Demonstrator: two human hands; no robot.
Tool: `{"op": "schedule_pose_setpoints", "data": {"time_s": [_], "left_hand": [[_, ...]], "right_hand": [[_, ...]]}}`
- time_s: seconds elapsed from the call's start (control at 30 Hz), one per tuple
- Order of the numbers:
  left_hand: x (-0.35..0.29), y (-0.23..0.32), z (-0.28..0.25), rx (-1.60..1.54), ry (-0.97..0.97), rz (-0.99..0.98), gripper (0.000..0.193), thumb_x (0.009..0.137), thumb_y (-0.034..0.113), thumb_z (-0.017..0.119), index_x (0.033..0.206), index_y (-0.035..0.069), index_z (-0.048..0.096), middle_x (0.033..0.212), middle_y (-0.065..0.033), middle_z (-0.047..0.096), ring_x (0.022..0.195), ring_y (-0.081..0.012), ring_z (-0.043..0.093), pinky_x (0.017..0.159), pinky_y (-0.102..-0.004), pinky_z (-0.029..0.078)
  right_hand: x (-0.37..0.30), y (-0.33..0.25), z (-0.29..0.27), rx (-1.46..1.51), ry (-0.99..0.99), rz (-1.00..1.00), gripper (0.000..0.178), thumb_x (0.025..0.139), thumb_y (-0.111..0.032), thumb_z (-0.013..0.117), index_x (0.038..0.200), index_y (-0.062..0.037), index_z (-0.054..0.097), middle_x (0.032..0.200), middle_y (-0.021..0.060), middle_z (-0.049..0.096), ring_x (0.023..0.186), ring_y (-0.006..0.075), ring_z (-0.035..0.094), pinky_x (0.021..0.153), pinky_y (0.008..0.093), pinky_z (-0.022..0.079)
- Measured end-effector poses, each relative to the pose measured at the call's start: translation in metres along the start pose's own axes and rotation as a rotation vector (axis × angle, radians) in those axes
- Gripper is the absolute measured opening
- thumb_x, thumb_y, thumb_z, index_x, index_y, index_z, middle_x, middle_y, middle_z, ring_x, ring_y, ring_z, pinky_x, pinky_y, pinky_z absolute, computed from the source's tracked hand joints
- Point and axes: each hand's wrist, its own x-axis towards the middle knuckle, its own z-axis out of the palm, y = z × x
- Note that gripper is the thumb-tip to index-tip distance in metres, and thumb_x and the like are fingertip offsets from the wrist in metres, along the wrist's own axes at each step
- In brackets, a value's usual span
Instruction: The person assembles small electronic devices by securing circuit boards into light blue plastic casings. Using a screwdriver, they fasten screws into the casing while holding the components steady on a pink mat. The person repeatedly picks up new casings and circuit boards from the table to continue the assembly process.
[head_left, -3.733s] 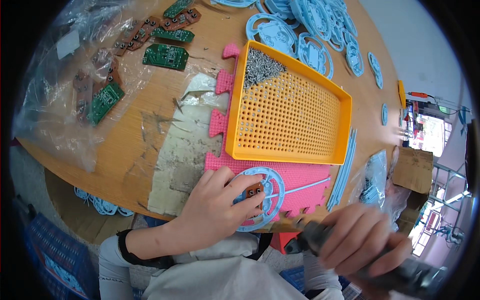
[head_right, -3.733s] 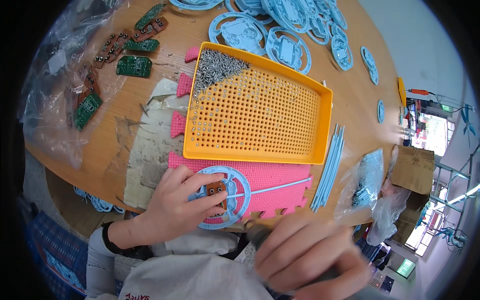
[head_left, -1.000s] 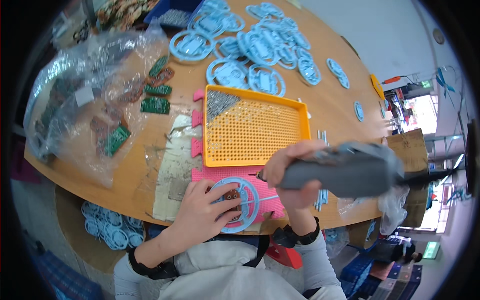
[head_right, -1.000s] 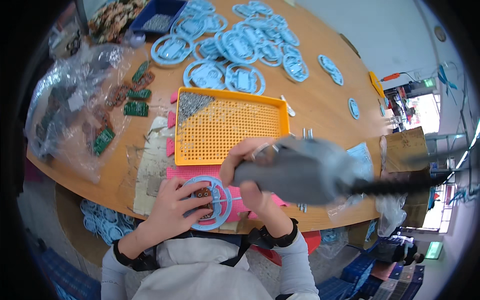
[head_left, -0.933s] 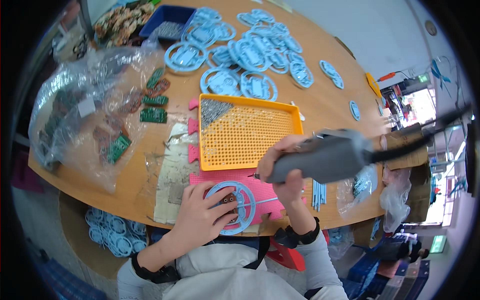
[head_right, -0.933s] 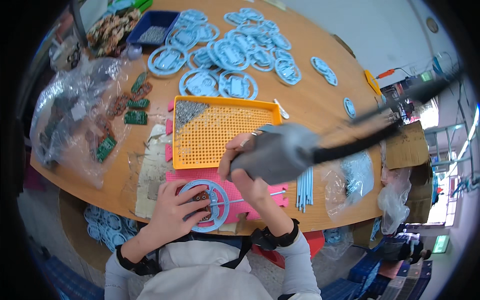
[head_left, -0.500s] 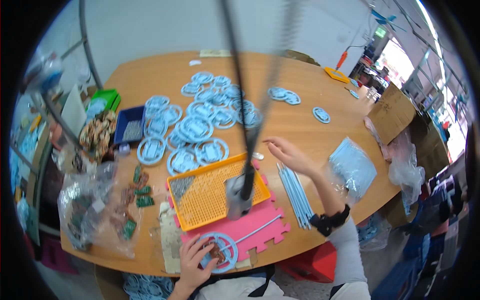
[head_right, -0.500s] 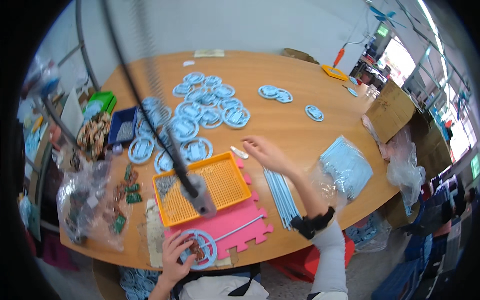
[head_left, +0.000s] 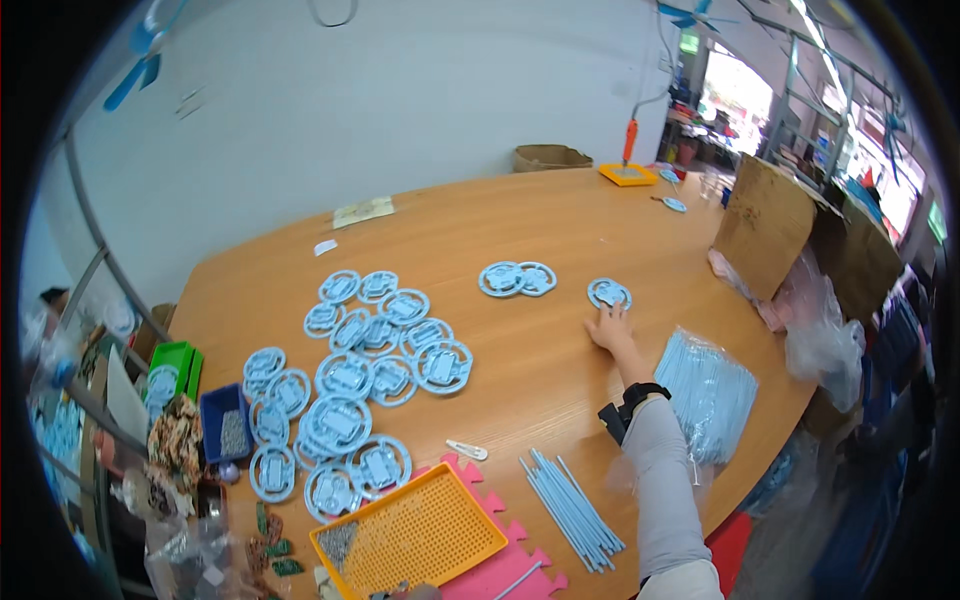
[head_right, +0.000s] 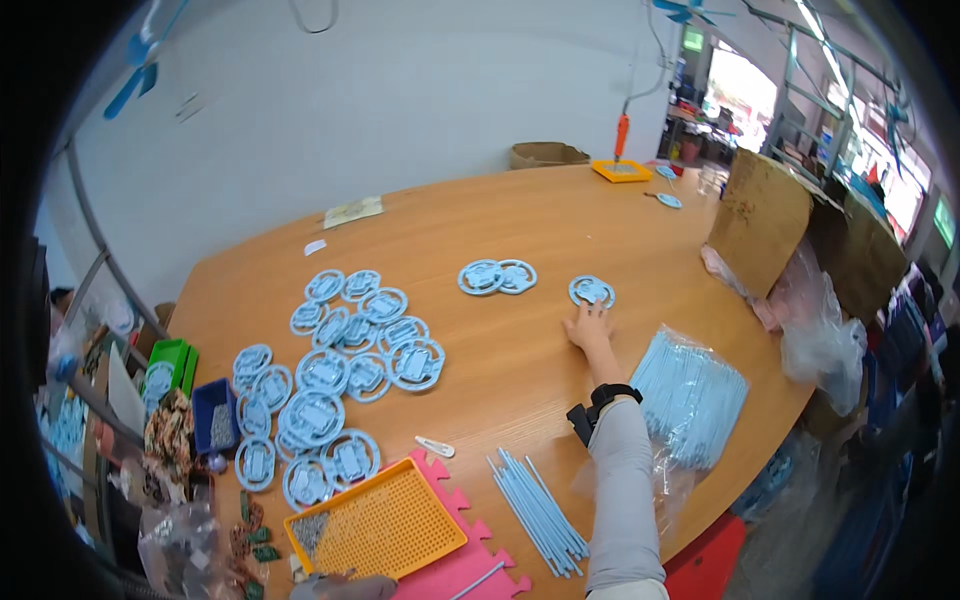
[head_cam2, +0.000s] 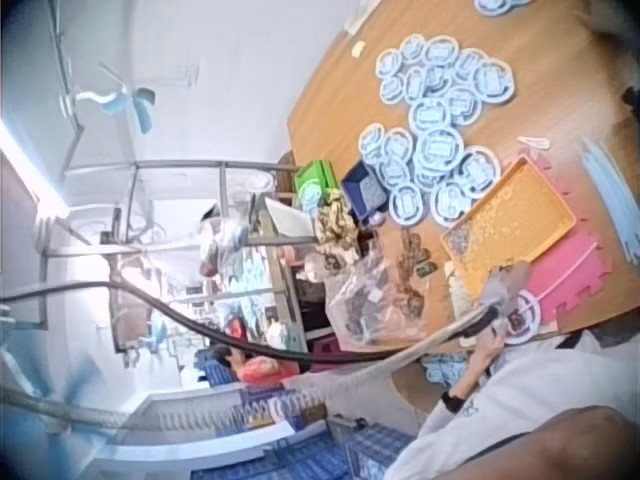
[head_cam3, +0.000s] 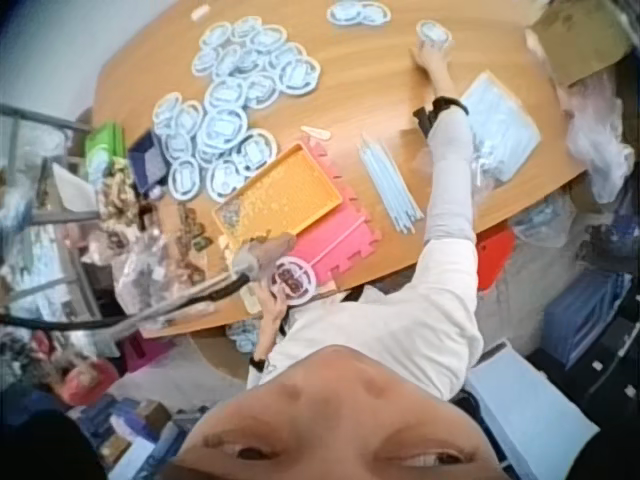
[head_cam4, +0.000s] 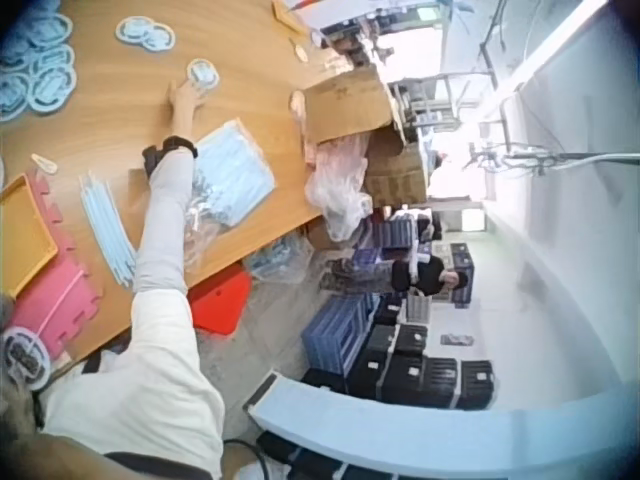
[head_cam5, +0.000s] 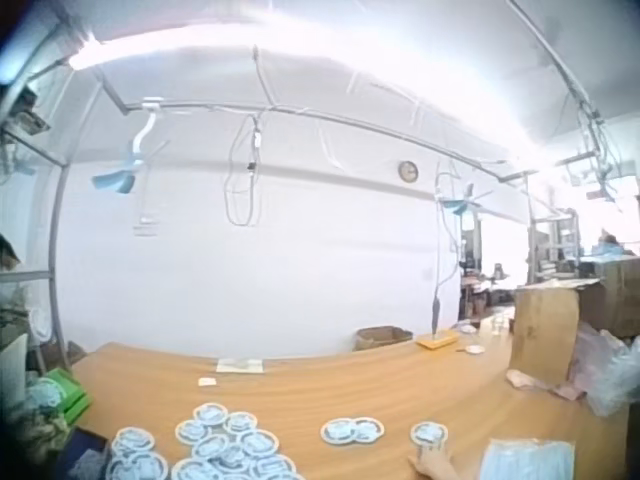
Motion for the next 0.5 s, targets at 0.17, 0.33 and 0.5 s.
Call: {"op": "schedule_pose_setpoints", "data": {"time_s": [0.17, 0.33, 0.5], "left_hand": [[-0.013, -0.013, 0.0, 0.015, -0.028, -0.071, 0.055, 0.089, 0.03, 0.054, 0.13, -0.005, 0.045, 0.12, -0.033, 0.045, 0.108, -0.0476, 0.044, 0.096, -0.0539, 0.031], [-0.005, 0.005, -0.006, -0.092, -0.038, -0.153, 0.05, 0.089, 0.028, 0.052, 0.127, -0.005, 0.048, 0.108, -0.0288, 0.057, 0.097, -0.0429, 0.055, 0.087, -0.0509, 0.041], [-0.003, 0.006, -0.01, -0.162, -0.168, -0.426, 0.046, 0.088, 0.025, 0.053, 0.123, -0.004, 0.051, 0.103, -0.0273, 0.06, 0.095, -0.042, 0.057, 0.084, -0.0494, 0.044]], "right_hand": [[0.013, -0.079, -0.095, -0.07, -0.551, -0.179, 0.067, 0.083, -0.063, 0.055, 0.122, -0.0095, 0.061, 0.123, 0.0167, 0.061, 0.115, 0.0289, 0.058, 0.096, 0.0513, 0.043], [0.048, -0.152, -0.043, 0.246, -0.098, -0.297, 0.068, 0.082, -0.066, 0.054, 0.131, -0.0192, 0.054, 0.135, 0.0198, 0.048, 0.124, 0.0358, 0.047, 0.101, 0.0566, 0.035], [0.062, -0.186, 0.008, 0.286, -0.115, -0.224, 0.078, 0.08, -0.068, 0.055, 0.146, -0.0318, 0.035, 0.156, 0.0206, 0.012, 0.141, 0.0494, 0.009, 0.107, 0.0684, 0.012]]}}
